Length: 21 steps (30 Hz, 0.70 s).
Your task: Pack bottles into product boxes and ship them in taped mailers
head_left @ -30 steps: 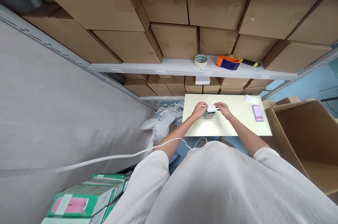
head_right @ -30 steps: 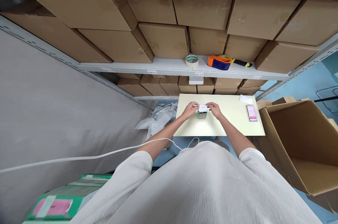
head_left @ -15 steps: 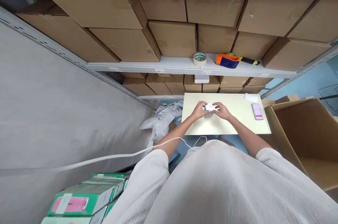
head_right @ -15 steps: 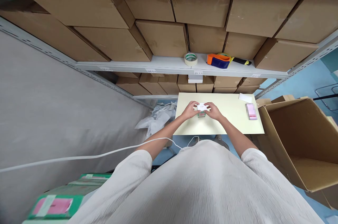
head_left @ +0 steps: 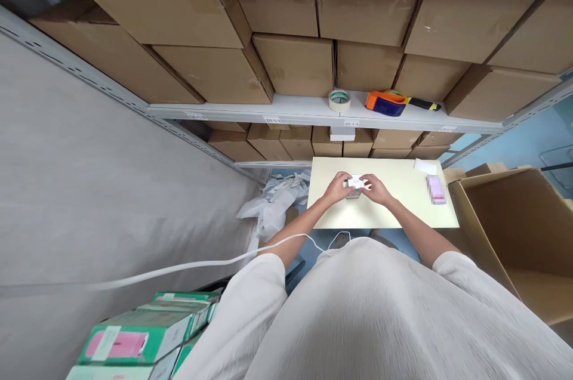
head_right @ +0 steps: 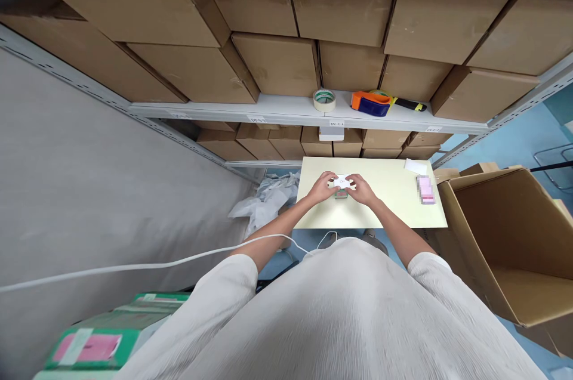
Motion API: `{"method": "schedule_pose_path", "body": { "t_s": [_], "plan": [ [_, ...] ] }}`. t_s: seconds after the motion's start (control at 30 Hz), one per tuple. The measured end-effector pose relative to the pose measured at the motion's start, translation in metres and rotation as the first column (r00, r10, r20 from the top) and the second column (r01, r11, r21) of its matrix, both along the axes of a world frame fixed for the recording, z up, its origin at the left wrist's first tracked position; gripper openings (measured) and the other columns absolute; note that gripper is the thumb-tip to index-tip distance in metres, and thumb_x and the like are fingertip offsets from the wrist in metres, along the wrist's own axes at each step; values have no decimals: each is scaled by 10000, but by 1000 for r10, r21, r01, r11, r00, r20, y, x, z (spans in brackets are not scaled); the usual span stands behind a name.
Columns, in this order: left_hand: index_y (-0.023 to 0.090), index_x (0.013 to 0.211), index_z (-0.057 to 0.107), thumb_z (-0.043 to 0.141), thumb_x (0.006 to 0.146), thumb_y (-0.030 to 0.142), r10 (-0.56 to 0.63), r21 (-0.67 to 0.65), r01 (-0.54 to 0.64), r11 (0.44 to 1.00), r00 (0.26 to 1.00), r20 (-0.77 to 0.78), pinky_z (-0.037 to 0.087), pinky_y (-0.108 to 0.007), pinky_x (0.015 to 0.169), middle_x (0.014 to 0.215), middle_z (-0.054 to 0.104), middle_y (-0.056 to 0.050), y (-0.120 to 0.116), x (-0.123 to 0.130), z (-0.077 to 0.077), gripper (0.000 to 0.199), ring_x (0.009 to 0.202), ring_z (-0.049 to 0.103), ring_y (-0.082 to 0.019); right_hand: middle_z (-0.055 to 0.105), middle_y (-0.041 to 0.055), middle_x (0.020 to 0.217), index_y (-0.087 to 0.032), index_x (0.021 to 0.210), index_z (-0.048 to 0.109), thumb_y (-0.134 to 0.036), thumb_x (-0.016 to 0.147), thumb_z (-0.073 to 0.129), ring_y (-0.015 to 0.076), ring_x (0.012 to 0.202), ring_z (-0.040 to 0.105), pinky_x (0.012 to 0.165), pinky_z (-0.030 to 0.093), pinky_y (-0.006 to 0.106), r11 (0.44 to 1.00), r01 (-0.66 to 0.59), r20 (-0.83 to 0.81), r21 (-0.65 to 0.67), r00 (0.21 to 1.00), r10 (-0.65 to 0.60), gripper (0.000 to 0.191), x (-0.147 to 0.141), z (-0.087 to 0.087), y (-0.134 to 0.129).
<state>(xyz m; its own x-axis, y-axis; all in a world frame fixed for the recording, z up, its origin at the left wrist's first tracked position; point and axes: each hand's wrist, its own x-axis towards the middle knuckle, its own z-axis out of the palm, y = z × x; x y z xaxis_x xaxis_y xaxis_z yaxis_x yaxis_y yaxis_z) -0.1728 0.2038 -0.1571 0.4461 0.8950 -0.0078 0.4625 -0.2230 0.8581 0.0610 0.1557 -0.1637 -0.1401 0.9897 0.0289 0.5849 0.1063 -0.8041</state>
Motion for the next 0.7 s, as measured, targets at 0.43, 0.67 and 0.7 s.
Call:
{"method": "schedule_pose_path", "body": {
  "t_s": [0.43,0.67,0.7],
  "plan": [
    [256,1255,660,712,870,187,39,-79,-44,996,997,-68,602,-415,1009,1369,615,-80,-7,2,5,394,959,730,-206,698,84,1334,-278,1290,632,-304,943,677,225,977,753,915,635,435,998,8,71,-66,997,-3,351,-9,8,-4],
    [257,1249,673,748,850,169,43,-102,-57,993,991,-130,602,-411,972,1300,696,-85,-9,3,13,416,1016,740,-259,732,70,1269,-279,1293,600,-242,885,719,229,943,751,890,616,412,995,-14,147,-97,989,28,427,-14,15,-4],
    [253,1246,679,764,834,170,34,-101,-47,994,992,-119,604,-403,975,1306,699,-84,-9,3,13,429,1046,737,-263,730,73,1272,-276,1289,601,-222,880,707,225,935,748,887,614,408,996,-13,153,-93,988,27,426,-15,15,-3]
  ]
}}
